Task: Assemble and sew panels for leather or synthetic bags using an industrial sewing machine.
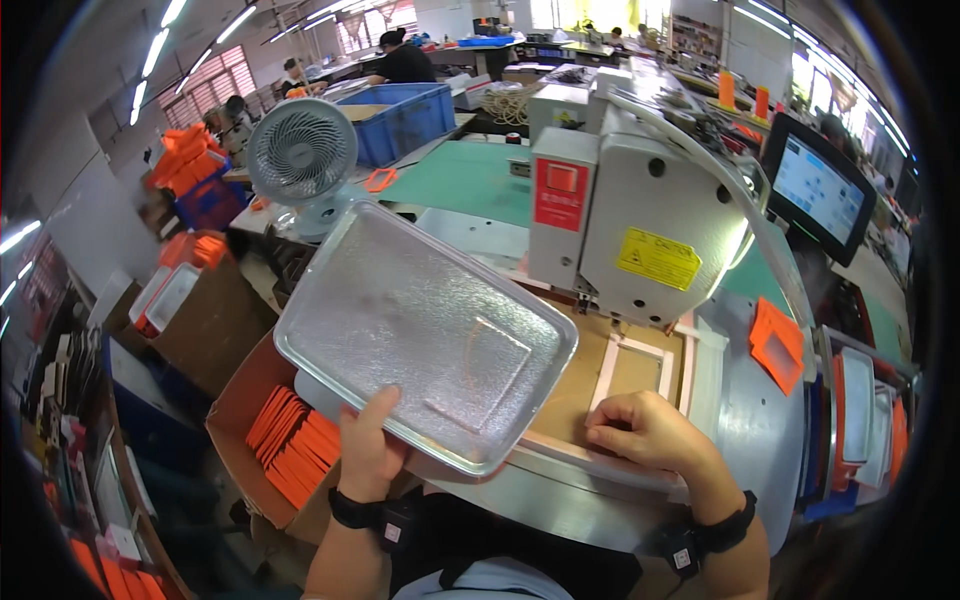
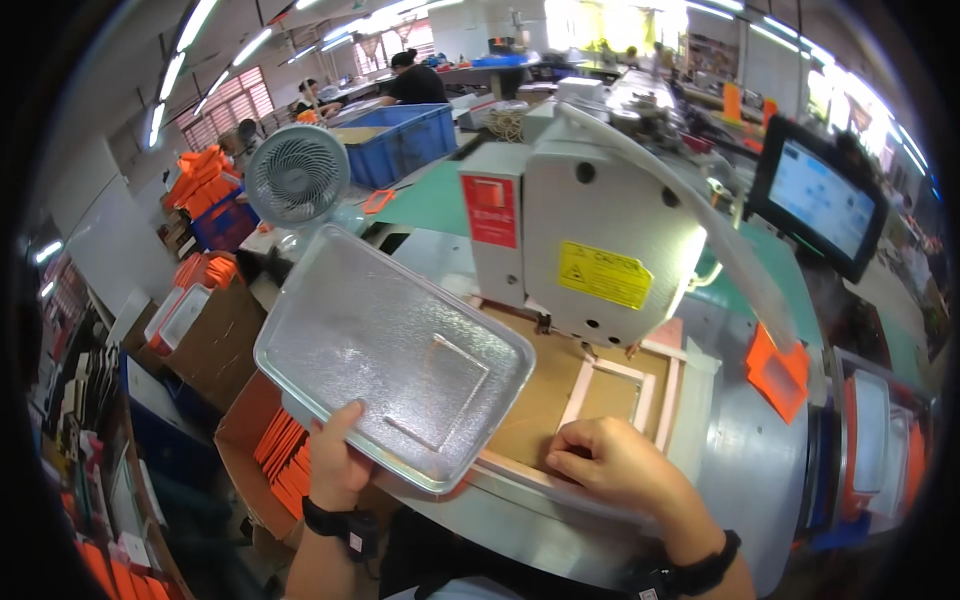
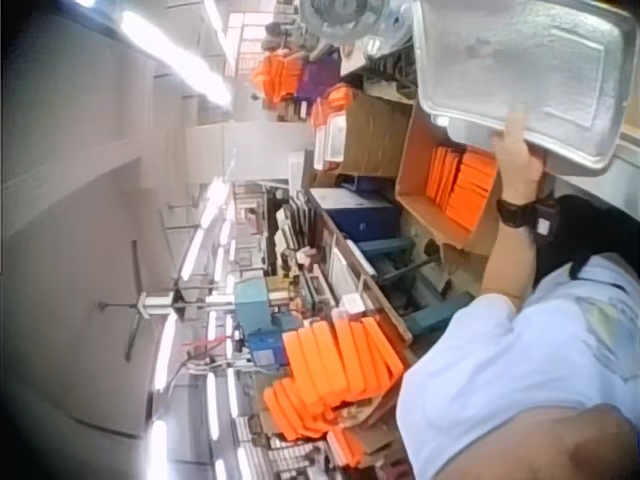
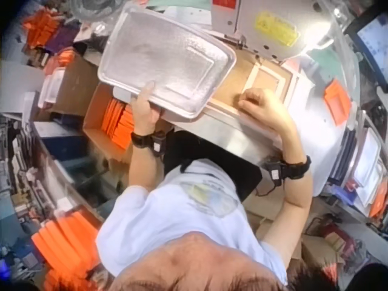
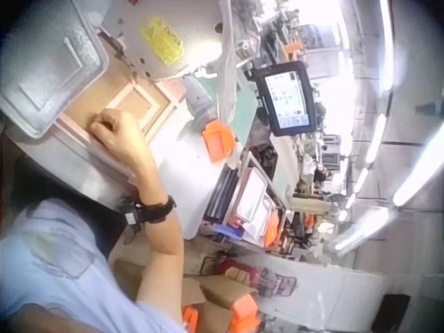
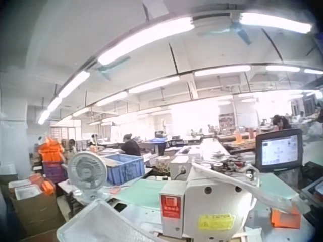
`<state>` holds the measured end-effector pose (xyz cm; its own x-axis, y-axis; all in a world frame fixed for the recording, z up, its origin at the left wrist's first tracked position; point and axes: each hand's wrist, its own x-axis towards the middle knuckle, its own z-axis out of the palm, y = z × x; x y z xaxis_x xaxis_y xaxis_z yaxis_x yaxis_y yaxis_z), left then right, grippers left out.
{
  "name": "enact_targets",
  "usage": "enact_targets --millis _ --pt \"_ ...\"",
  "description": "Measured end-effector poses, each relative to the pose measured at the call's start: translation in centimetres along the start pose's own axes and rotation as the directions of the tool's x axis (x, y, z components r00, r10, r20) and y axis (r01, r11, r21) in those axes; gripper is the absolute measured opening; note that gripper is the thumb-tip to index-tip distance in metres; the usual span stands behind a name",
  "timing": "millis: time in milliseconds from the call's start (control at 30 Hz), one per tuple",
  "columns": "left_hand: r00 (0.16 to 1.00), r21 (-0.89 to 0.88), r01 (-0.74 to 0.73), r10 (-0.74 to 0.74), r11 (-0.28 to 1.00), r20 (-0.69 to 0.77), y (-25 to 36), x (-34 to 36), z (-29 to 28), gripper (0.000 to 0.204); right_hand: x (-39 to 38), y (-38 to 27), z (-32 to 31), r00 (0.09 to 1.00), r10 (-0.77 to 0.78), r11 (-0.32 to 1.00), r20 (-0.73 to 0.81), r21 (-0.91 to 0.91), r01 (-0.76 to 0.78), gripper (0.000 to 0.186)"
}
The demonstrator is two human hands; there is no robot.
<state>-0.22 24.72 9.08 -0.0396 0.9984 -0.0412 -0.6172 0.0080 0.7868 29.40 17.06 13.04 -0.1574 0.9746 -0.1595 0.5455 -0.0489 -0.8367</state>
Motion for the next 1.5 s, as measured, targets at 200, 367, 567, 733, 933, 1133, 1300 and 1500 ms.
enact_targets --millis 200,367,567,733,933,1133,1300,1500 --pt "0.999 -0.027 0.019 -0.018 0.999 0.031 0.0 -0.2 -0.3 0.044 0.2 -0.1 0.0 0.999 0.037 0.999 -0.002 0.008 -0.037 0.016" --pt "0.999 -0.035 0.007 -0.005 0.999 0.046 -0.2 -0.1 -0.3 0.043 0.1 -0.4 0.1 0.996 0.087 0.995 0.005 0.05 -0.087 0.014" --pt "0.998 -0.031 -0.009 0.011 0.999 0.06 -0.3 0.0 -0.5 0.042 0.2 -0.3 0.2 0.995 0.101 0.992 0.003 0.073 -0.101 0.014" --pt "0.998 -0.022 0.017 -0.016 1.0 0.064 0.1 0.0 -0.4 0.039 0.1 -0.4 0.3 0.994 0.108 0.992 -0.009 0.064 -0.108 0.014" --pt "0.998 -0.026 0.035 -0.034 0.999 0.051 0.0 0.1 -0.4 0.036 0.2 -0.6 0.3 0.993 0.119 0.991 -0.003 0.055 -0.118 0.014" --pt "0.998 -0.043 0.03 -0.027 0.999 0.064 -0.2 0.2 -0.2 0.037 -0.4 -1.5 -1.6 0.964 0.155 0.975 0.216 0.124 -0.184 0.015" --pt "0.998 -0.046 0.041 -0.039 0.998 0.057 0.2 -0.1 -0.7 0.039 -1.3 0.0 -5.1 0.979 -0.006 0.91 0.205 0.407 -0.08 0.021" --pt "0.997 -0.077 0.062 -0.057 0.995 0.056 0.1 0.1 -0.5 0.044 -1.1 3.6 -6.9 0.934 0.054 0.886 -0.354 0.448 0.119 0.019"
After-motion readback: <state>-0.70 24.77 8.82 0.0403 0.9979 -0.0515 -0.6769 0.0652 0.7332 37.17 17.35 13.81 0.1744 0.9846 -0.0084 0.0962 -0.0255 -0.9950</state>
